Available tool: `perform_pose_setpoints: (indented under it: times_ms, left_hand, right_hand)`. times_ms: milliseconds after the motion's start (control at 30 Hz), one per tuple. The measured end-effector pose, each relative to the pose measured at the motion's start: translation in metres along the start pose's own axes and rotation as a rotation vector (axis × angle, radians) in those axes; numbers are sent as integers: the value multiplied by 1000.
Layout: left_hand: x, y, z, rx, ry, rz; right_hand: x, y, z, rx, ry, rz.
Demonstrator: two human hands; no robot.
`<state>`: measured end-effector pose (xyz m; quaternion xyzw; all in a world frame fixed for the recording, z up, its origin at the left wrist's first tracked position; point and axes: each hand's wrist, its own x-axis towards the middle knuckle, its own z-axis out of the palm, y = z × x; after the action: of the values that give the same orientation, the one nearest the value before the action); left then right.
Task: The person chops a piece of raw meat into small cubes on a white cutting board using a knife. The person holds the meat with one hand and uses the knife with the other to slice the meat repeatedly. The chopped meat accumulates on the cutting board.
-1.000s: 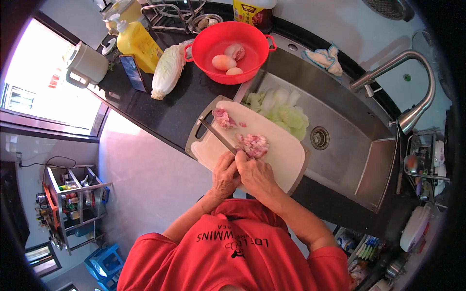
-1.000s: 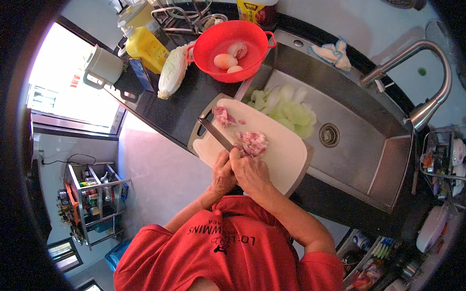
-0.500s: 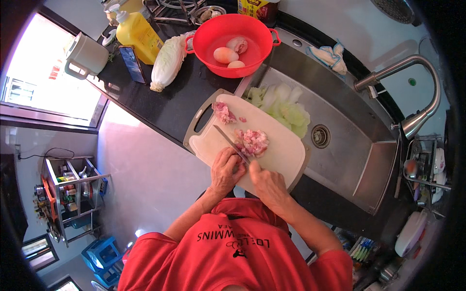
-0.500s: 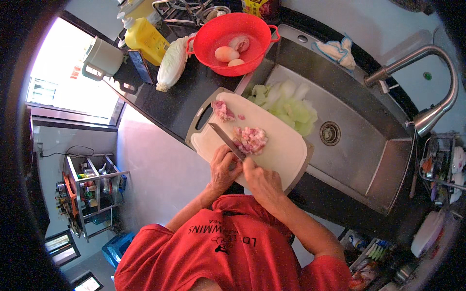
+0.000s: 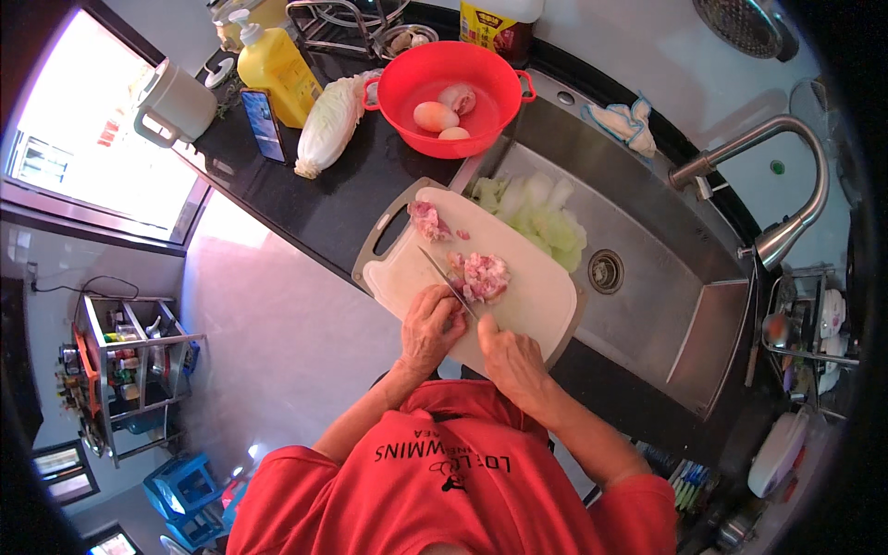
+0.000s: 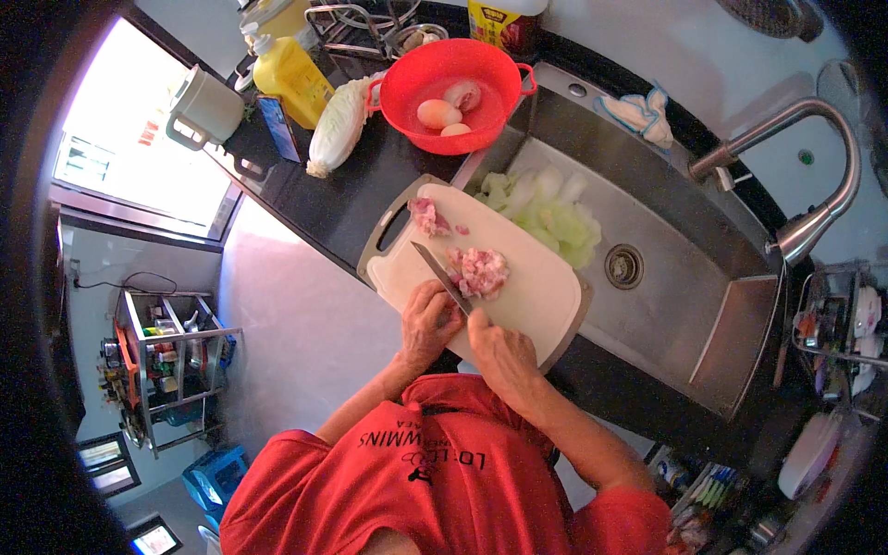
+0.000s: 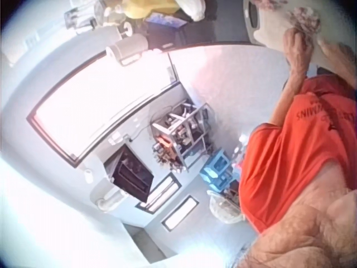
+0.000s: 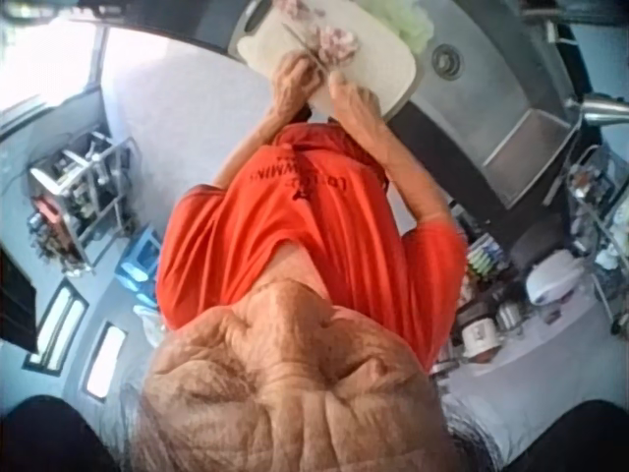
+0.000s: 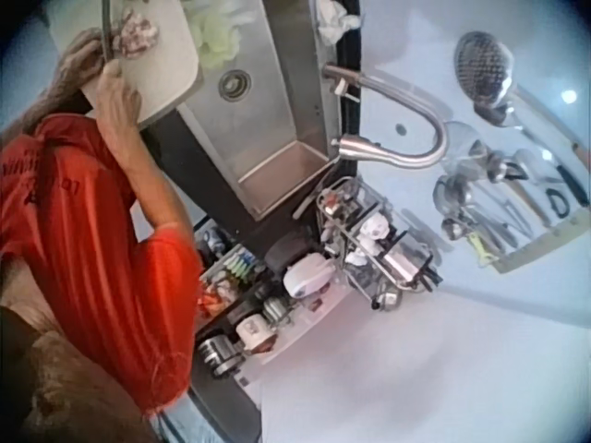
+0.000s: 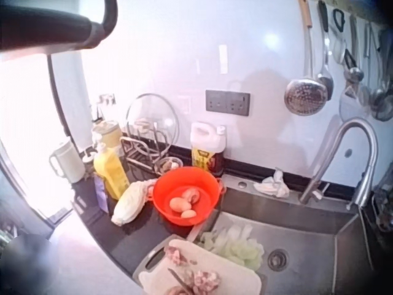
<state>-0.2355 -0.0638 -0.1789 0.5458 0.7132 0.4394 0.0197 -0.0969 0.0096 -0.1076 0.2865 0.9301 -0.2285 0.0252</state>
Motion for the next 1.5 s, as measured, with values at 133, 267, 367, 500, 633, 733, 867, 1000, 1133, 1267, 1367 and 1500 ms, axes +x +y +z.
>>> perform_pose_setpoints:
  times_ms: [133,267,367,500,633,733,867,1000,1133,1267,1367,1500]
  left_hand:
    - [1,-2,1,20,1,18]
    - [0,-5,0,6,17,19]
    - [0,-4,-1,7,28,28]
    - [0,-3,-1,-24,7,43]
    - [-2,-7,1,-3,30,44]
    - [-4,-10,1,-37,51,48]
    - [-8,-5,-1,-154,63,-77]
    - [-7,-9,-3,-148,77,1]
    - [-7,-6,-6,-144,94,83]
    - [-10,-8,-3,-145,99,25]
    - [-8,-10,-6,-58,69,32]
    - [-5,-9,-5,-6,95,80]
  right_hand:
    - [13,-8,7,-76,64,13]
    - [-13,-4,1,-79,35,20]
    - [-40,5,6,-116,14,44]
    - [12,0,9,-45,131,-56]
    - [1,1,5,45,84,8]
    - [-35,16,4,88,-9,136]
    - [-48,31,4,261,15,199]
    - [-50,27,-10,291,48,233]
    - [-53,17,-16,216,105,185]
    - [-57,13,-3,63,177,42]
    - [-62,5,-5,13,185,2]
    - [-61,4,7,-89,186,-7]
